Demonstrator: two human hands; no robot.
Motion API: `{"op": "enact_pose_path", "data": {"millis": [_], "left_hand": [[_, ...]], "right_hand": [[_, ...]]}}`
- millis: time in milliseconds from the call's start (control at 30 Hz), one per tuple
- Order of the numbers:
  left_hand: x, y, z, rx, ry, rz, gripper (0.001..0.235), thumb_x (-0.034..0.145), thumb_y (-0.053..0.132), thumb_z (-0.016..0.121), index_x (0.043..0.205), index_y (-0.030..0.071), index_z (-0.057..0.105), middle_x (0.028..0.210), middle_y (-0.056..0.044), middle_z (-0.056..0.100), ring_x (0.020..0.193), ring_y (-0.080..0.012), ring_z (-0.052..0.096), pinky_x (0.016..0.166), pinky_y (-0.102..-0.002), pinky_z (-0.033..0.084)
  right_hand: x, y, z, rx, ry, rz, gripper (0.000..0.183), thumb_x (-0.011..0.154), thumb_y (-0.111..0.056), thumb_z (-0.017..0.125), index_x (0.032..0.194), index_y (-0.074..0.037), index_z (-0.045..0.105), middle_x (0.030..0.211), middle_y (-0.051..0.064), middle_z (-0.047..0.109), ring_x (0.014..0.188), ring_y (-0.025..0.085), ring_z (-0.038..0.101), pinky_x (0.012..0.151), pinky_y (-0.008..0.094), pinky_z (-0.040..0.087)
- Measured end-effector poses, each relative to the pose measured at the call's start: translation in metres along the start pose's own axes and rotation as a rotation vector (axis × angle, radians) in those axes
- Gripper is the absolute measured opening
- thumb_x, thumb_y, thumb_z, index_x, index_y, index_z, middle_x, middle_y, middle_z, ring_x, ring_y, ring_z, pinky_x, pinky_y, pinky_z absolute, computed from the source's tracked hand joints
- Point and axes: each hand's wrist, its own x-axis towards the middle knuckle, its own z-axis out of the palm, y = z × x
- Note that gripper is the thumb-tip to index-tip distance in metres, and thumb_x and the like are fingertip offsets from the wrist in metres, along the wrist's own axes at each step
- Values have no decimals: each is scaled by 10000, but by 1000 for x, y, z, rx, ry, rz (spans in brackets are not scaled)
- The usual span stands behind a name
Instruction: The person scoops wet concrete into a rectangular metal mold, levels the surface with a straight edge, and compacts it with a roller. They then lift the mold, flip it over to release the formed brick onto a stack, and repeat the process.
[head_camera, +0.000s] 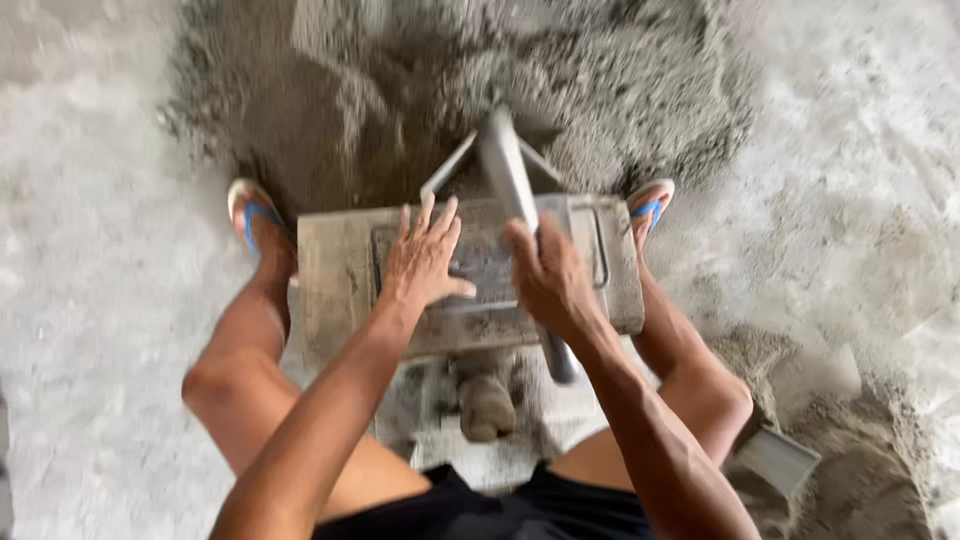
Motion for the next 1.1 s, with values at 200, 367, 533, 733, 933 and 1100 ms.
{"op": "enact_pose_path", "data": {"millis": [200, 367, 533, 733, 933, 1100], "left_hand": [[0, 0, 5, 31, -17, -36, 1043, 503, 626, 775, 1325, 71, 451, 1481, -62, 304, 1390, -328, 168, 1124, -571, 141], [13, -7, 7, 34, 22, -7, 1043, 563, 649, 726, 1351, 41, 418, 1503, -83, 250, 1392, -354, 134, 1120, -569, 115], [0, -3, 19, -8, -35, -19, 1052, 547, 631, 741, 1356, 48, 407, 1513, -83, 223, 1396, -357, 102, 1125, -581, 93], [5, -4, 13, -20, -20, -12, 1024, 548, 608, 759, 1332, 36, 434, 1501, -89, 253, 1387, -366, 141, 1091, -602, 171], [2, -3, 15, 58, 20, 15, 1001, 569, 625, 734, 1335, 52, 439, 1491, -91, 280, 1383, -368, 148, 1092, -610, 170], [-8, 11, -16, 39, 49, -57, 931, 570, 569, 765, 1286, 36, 499, 1487, -115, 296, 1377, -381, 175, 1078, -623, 141]], "right_hand": [[-6, 48, 33, 124, -226, 331, 514, 964, -527, 347, 778, -93, 551, 542, 46, 553, 509, 195, 554, 512, 371, 440], [5, 36, 22, 47, -57, 239, 469, 960, -474, 370, 836, -47, 517, 607, 195, 528, 517, 327, 532, 436, 427, 403], [13, 112, 50, -146, -105, 149, 535, 988, -522, 301, 850, -49, 509, 618, 145, 545, 484, 242, 564, 407, 358, 490], [0, 79, 38, -57, -40, 196, 500, 982, -471, 297, 877, -32, 511, 622, 203, 563, 489, 264, 567, 414, 385, 497], [13, 56, 16, 250, -253, 502, 522, 994, -433, 339, 1143, 43, 493, 632, 113, 572, 425, 148, 541, 359, 267, 487], [-21, 32, 8, -201, 321, -151, 345, 968, -402, 355, 862, -83, 431, 650, 247, 452, 619, 488, 546, 497, 539, 403]]}}
